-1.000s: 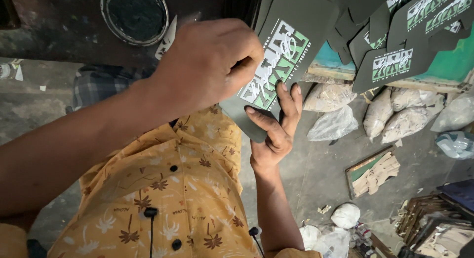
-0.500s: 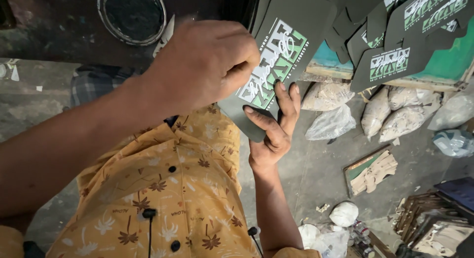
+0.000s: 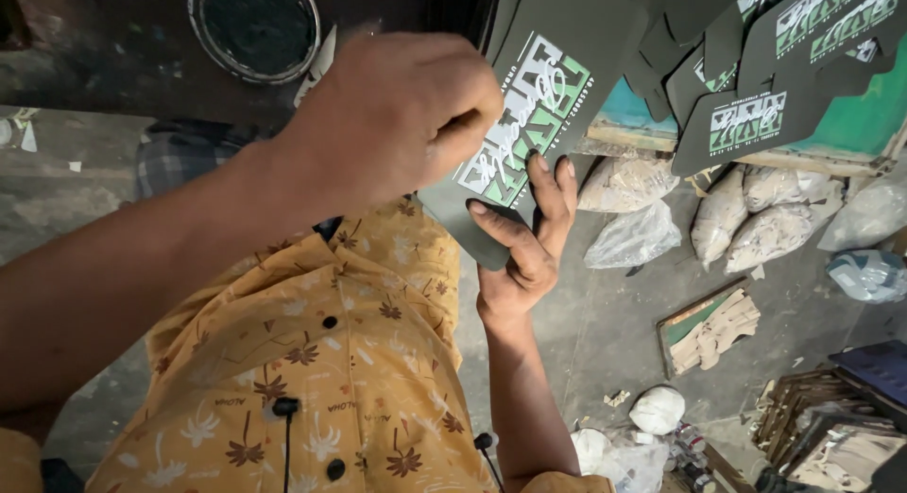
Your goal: Peeling off waste material from printed clothing labels using a small needle tool.
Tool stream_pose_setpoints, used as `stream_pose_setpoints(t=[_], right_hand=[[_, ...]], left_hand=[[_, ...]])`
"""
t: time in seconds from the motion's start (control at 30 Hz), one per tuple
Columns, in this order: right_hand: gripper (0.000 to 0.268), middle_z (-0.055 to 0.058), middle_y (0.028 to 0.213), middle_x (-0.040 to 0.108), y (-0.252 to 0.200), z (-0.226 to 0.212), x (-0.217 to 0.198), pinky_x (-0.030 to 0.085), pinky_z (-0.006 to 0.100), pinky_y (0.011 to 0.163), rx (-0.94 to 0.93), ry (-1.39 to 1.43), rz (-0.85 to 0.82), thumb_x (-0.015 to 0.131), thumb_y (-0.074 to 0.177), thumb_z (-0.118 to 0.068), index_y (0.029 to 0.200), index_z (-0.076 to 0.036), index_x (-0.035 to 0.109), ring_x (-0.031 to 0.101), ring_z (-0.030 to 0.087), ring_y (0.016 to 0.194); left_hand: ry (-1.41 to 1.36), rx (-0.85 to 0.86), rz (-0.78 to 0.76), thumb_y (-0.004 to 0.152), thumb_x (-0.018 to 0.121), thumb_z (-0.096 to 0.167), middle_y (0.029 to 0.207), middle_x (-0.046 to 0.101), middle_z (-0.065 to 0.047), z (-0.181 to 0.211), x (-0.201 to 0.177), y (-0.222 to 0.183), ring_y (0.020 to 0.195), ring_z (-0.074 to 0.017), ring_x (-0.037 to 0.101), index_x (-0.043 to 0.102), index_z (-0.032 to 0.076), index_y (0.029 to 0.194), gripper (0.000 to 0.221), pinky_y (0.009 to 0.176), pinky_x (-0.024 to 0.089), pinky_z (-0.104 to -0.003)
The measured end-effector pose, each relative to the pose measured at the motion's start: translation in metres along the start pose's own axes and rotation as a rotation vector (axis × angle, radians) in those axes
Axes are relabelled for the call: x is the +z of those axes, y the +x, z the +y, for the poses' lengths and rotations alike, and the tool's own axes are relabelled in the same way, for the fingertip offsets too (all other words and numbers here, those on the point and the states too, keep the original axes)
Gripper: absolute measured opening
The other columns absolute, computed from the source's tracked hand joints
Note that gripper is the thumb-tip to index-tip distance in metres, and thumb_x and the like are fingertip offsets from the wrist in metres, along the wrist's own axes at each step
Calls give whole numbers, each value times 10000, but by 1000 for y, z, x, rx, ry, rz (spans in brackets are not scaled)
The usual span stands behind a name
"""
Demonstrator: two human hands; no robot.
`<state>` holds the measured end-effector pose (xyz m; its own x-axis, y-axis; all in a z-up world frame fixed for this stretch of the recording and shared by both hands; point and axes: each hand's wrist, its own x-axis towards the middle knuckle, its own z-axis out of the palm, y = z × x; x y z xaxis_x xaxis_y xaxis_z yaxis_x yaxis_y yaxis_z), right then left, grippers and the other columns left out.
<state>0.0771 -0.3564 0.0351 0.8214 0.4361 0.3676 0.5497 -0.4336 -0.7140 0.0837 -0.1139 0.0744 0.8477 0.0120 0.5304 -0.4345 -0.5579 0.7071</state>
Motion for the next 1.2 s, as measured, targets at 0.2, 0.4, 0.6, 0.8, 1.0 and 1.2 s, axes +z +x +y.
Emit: stream_pose_setpoints(t=[0.2, 0.4, 0.6, 0.8, 1.0, 1.2], right_hand=[[157, 131, 1543, 550, 2, -2, 0, 228, 492, 1317, -7, 11, -1, 819, 871, -41, 1006, -121, 807, 364, 350, 1579], [156, 119, 1555, 540, 0, 1, 0, 217, 489, 1326, -6, 29, -4, 824, 876, -40, 1006, -124, 806, 349, 348, 1589], [153, 116, 1557, 540, -1, 1, 1, 234, 486, 1324, -9, 17, 2, 835, 889, -43, 1010, -130, 800, 360, 349, 1592], [153, 123, 1561, 541, -1, 2, 0, 225, 487, 1329, -10, 27, -2, 815, 891, -24, 1008, -122, 802, 355, 333, 1547], [166, 130, 1552, 541, 1, -2, 0, 213, 493, 1324, 0, 22, -8, 824, 876, -33, 1015, -124, 809, 358, 344, 1586], [169, 131, 1550, 548, 2, -1, 0, 215, 490, 1321, -16, 21, -1, 820, 866, -31, 1010, -119, 810, 365, 343, 1579]], left_hand=[[28, -56, 22, 967, 747, 20, 892, 653, -52, 3, 5, 2, 823, -249, 664, 628, 64, 950, 129, 691, 521, -367], [100, -1, -28, 973, 748, 48, 860, 620, -39, 1, 5, 1, 861, -250, 662, 607, 78, 917, 154, 713, 520, -387], [57, -27, -9, 1002, 763, 77, 905, 634, -35, 3, 1, 3, 840, -251, 665, 626, 68, 935, 153, 700, 501, -405], [112, -1, -61, 982, 771, 95, 898, 634, -54, 1, 2, 4, 839, -260, 662, 641, 70, 919, 147, 701, 525, -398], [46, 7, -48, 1009, 767, 76, 916, 634, -51, -1, -2, 4, 830, -248, 662, 630, 61, 928, 161, 688, 513, -384], [96, 22, -31, 962, 740, 43, 861, 618, -49, -1, 1, 4, 831, -255, 660, 629, 70, 938, 116, 692, 516, -386]])
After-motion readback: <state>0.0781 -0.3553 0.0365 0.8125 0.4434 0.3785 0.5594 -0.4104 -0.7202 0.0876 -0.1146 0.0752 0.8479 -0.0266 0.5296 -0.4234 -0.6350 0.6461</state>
